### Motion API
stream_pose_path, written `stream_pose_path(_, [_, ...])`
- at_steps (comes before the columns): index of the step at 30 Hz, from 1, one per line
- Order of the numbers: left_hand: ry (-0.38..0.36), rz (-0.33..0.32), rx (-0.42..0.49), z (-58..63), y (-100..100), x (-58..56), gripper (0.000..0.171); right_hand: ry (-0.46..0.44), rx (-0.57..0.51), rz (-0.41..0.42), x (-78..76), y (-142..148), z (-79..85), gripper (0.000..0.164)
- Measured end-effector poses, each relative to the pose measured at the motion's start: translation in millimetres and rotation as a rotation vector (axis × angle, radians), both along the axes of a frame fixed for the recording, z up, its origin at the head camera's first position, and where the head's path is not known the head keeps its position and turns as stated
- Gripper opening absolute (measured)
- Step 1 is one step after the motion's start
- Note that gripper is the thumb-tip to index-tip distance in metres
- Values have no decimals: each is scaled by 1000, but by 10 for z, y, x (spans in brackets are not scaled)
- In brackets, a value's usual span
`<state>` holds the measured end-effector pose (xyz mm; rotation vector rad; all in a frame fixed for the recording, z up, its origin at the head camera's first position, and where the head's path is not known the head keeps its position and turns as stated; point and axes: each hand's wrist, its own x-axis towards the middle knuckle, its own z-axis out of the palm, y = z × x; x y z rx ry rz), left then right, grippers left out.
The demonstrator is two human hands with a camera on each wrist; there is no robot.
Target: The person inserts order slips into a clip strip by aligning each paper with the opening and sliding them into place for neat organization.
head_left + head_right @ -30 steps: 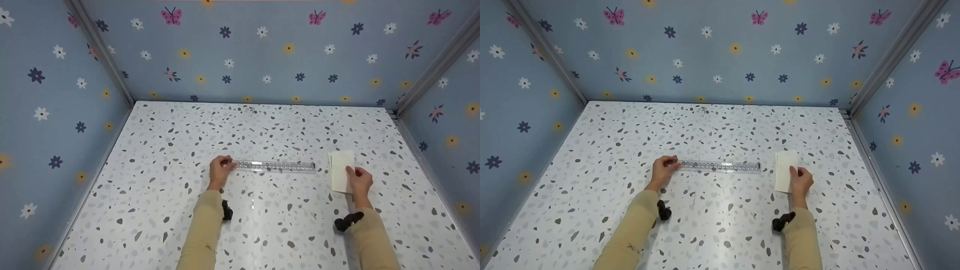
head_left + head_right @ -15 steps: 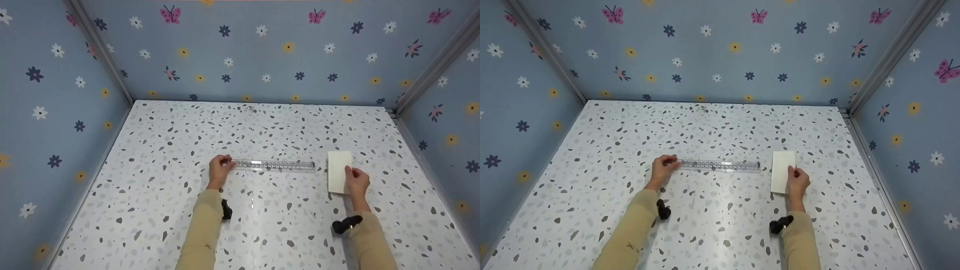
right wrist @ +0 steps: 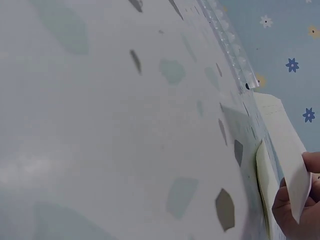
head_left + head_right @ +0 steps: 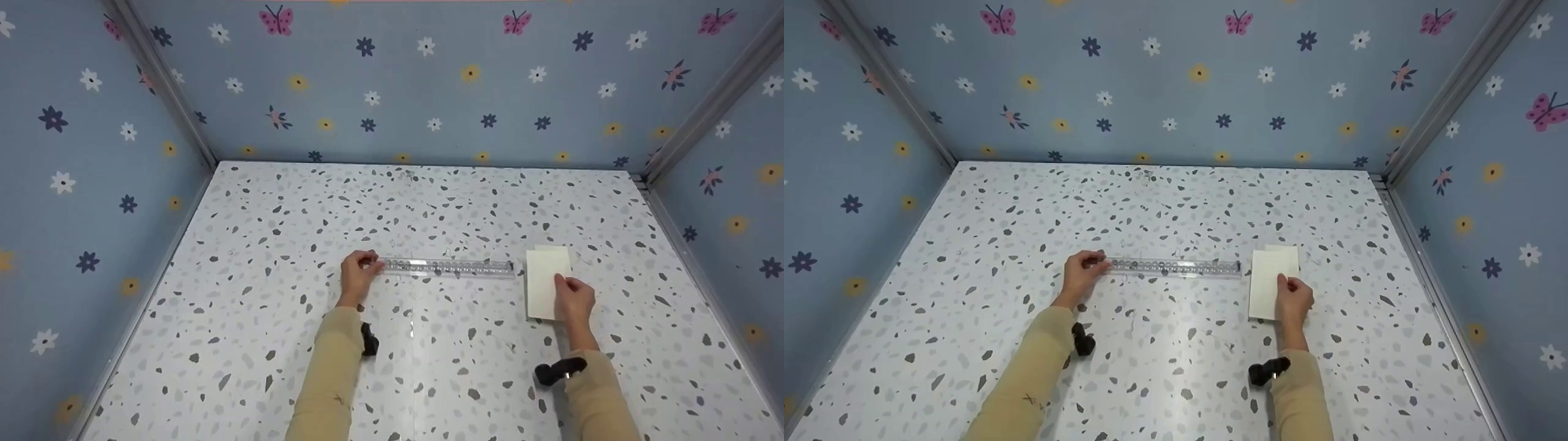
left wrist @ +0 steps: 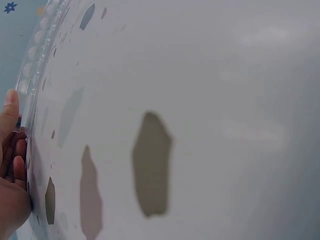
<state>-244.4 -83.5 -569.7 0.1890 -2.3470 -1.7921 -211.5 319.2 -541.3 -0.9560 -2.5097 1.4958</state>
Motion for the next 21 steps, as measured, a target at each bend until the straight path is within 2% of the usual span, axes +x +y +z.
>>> stream_pose_path(10, [-3, 1, 8, -2, -9, 0, 20, -40, -103, -22, 72, -81, 18, 51])
stream_pose_path(21, [-13, -3, -20, -13, -10, -2, 20, -29, -119, -21, 173, -190, 5, 53])
